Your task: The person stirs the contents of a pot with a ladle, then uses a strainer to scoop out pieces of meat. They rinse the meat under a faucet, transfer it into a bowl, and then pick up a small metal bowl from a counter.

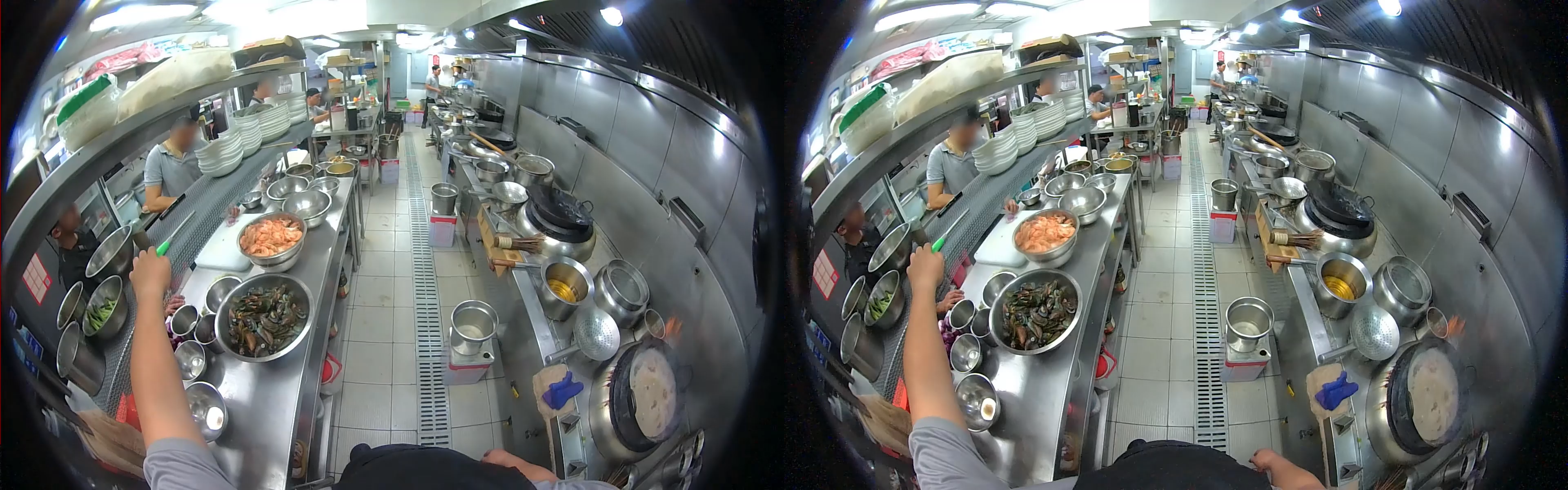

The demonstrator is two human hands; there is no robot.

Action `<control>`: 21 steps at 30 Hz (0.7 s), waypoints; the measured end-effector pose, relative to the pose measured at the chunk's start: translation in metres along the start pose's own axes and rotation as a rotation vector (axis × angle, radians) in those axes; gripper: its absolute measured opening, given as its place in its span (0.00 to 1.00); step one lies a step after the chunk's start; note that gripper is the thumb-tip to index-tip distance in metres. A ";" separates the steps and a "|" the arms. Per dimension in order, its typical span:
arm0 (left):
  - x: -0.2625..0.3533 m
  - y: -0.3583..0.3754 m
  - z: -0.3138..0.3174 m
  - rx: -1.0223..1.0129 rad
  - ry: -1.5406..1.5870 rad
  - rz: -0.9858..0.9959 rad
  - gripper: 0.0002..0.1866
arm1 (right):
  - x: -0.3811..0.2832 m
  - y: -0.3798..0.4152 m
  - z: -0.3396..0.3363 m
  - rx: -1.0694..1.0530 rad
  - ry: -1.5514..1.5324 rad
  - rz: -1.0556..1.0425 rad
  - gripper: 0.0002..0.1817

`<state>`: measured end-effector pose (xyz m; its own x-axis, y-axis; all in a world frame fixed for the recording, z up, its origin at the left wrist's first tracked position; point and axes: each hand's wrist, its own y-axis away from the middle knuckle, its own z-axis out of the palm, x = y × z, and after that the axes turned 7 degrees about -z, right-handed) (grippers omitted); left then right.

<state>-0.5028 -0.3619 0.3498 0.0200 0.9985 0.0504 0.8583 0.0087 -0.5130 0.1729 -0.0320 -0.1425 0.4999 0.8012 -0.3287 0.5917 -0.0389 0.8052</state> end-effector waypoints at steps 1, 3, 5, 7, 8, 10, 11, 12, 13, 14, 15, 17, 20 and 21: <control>0.000 0.000 0.000 0.000 -0.009 0.000 0.18 | 0.010 -0.008 0.009 0.001 -0.005 -0.001 0.29; 0.000 0.001 -0.001 0.004 -0.013 0.004 0.18 | 0.027 -0.021 0.027 -0.004 0.115 -0.172 0.32; 0.001 0.001 -0.001 0.010 -0.017 0.009 0.18 | 0.035 -0.029 0.034 0.028 0.114 -0.199 0.30; 0.001 0.001 -0.002 0.010 -0.013 0.006 0.18 | 0.040 -0.039 0.043 0.060 0.112 -0.227 0.28; 0.001 0.002 -0.003 0.011 -0.013 0.011 0.18 | 0.037 -0.041 0.046 0.102 -0.156 -0.081 0.25; 0.002 0.003 -0.005 -0.006 -0.021 0.009 0.18 | 0.035 -0.041 0.051 0.142 -0.428 0.067 0.23; 0.002 0.004 -0.006 -0.006 -0.021 0.014 0.18 | 0.017 -0.022 0.036 0.161 -0.449 0.129 0.22; 0.002 0.004 -0.006 -0.004 -0.024 0.008 0.18 | 0.002 -0.006 0.023 0.180 -0.469 0.191 0.21; 0.003 0.004 -0.006 -0.002 -0.027 0.002 0.18 | 0.003 -0.007 0.027 0.180 -0.472 0.191 0.21; 0.003 0.004 -0.007 -0.002 -0.027 0.005 0.18 | 0.005 -0.009 0.030 0.167 -0.469 0.195 0.21; 0.003 0.005 -0.009 -0.005 -0.027 0.004 0.18 | 0.006 -0.010 0.034 0.153 -0.466 0.199 0.21; 0.003 0.005 -0.008 -0.008 -0.027 0.004 0.18 | 0.007 -0.009 0.038 0.154 -0.461 0.201 0.21; 0.002 0.002 -0.005 -0.004 -0.025 0.006 0.18 | 0.002 0.000 0.040 0.182 -0.496 0.207 0.21; 0.002 0.003 -0.006 -0.004 -0.025 0.006 0.18 | -0.001 0.003 0.040 0.209 -0.536 0.210 0.20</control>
<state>-0.4970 -0.3598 0.3536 0.0126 0.9996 0.0254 0.8603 0.0021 -0.5097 0.1999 -0.0566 -0.1593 0.8360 0.3540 -0.4192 0.5300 -0.3231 0.7840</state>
